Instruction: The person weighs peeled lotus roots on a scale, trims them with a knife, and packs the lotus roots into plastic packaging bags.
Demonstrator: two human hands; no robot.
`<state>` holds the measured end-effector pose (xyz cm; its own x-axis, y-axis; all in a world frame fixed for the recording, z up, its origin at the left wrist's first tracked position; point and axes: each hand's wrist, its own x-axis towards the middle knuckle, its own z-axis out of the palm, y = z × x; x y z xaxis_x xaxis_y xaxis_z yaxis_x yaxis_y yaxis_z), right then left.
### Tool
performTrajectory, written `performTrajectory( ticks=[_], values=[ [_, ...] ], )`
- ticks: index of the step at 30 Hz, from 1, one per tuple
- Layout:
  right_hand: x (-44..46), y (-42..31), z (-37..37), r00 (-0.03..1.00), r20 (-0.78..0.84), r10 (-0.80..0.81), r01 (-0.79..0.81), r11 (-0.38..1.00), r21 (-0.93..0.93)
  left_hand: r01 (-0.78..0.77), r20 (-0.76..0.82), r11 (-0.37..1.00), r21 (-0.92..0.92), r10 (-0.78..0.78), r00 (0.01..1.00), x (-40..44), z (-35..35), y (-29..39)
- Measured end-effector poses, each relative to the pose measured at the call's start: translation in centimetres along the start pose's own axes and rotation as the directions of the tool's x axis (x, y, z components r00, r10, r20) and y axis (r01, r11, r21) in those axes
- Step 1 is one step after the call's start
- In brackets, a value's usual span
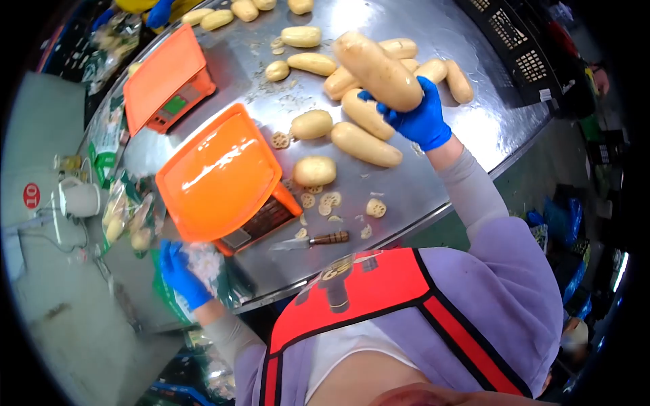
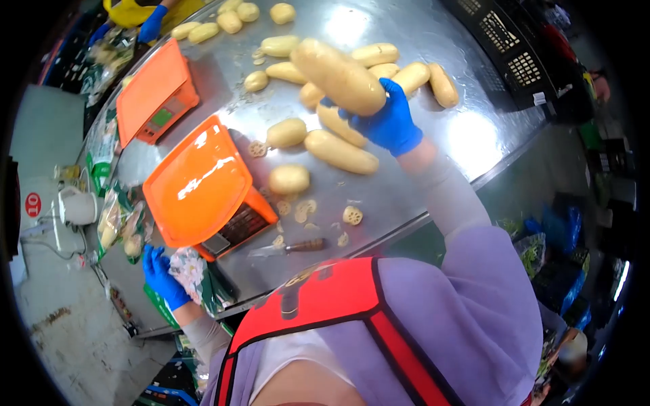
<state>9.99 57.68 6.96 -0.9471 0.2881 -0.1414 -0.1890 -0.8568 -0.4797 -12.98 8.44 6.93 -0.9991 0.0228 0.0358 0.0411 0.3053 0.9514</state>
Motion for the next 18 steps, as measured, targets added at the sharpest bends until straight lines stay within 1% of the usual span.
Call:
performTrajectory(
  ticks=[1, 2, 4, 6, 7, 8, 9, 10, 11, 12, 13, 14, 16, 17, 18],
  values=[
    [0.2, 1.7, -0.9, 0.984, -0.024, -0.175, 0.122, 0.773, -0.623, -0.007, 0.027, 1.0, -0.01, 0.007, 1.0, -0.4, 0.4, 0.2],
    [-0.2, 2.8, 0.3, 0.99, -0.036, -0.135, 0.096, 0.84, -0.535, -0.012, 0.054, 1.0, -0.019, 0.013, 0.998, -1.0, 1.1, 0.6],
    [-1.1, 5.0, 2.6, 0.997, -0.058, -0.056, 0.033, 0.94, -0.339, 0.001, 0.176, 0.991, -0.135, 0.023, 0.984, -2.5, 2.7, 2.0],
    [-1.9, 6.7, 4.9, 0.997, -0.068, -0.031, 0.013, 0.967, -0.253, 0.064, 0.204, 0.976, -0.21, -0.02, 0.979, -4.5, 5.2, 4.5],
    [-1.8, 6.8, 4.7, 1.0, -0.024, 0.014, -0.024, 0.853, -0.521, 0.07, 0.266, 0.961, -0.269, 0.004, 0.964, -5.1, 5.9, 4.6],
    [-1.7, 7.0, 4.6, 0.998, 0.019, 0.058, -0.024, 0.665, -0.747, 0.08, 0.327, 0.942, -0.326, 0.033, 0.944, -5.7, 6.6, 4.7],
    [-2.0, 7.7, 5.1, 0.974, 0.076, 0.214, -0.151, 0.858, -0.492, 0.07, 0.385, 0.934, -0.351, 0.076, 0.92, -6.2, 7.2, 5.0],
    [-2.4, 8.4, 5.8, 0.924, 0.174, 0.34, -0.306, 0.932, -0.193, 0.064, 0.442, 0.925, -0.375, 0.118, 0.889, -6.8, 7.5, 5.3],
    [-3.2, 9.4, 8.1, 0.957, -0.025, 0.288, -0.287, 0.935, -0.206, 0.063, 0.436, 0.923, -0.379, 0.118, 0.892, -7.6, 7.8, 6.2],
    [-3.7, 9.8, 9.3, 0.945, -0.006, 0.328, -0.317, 0.908, -0.275, 0.104, 0.531, 0.906, -0.41, 0.145, 0.835, -8.4, 8.0, 7.5],
    [-3.8, 10.1, 9.8, 0.935, 0.014, 0.355, -0.305, 0.821, -0.482, 0.15, 0.622, 0.887, -0.436, 0.177, 0.762, -9.0, 8.2, 8.2],
    [-4.2, 10.7, 9.5, 0.9, -0.016, 0.436, -0.393, 0.793, -0.465, 0.155, 0.631, 0.886, -0.438, 0.18, 0.755, -9.4, 8.3, 7.8],
    [-5.0, 11.9, 9.0, 0.807, -0.075, 0.586, -0.557, 0.712, -0.426, -0.087, 0.755, 0.943, -0.322, 0.311, 0.578, -10.3, 8.6, 5.9],
    [-5.3, 13.4, 7.1, 0.777, -0.069, 0.625, -0.586, 0.679, -0.443, -0.158, 0.792, 0.976, -0.151, 0.215, 0.571, -10.7, 8.4, 4.5],
    [-5.7, 14.3, 5.9, 0.745, -0.063, 0.664, -0.612, 0.643, -0.46, 0.009, 0.838, 0.99, -0.141, 0.114, 0.534, -11.3, 8.1, 3.8]
  ],
)
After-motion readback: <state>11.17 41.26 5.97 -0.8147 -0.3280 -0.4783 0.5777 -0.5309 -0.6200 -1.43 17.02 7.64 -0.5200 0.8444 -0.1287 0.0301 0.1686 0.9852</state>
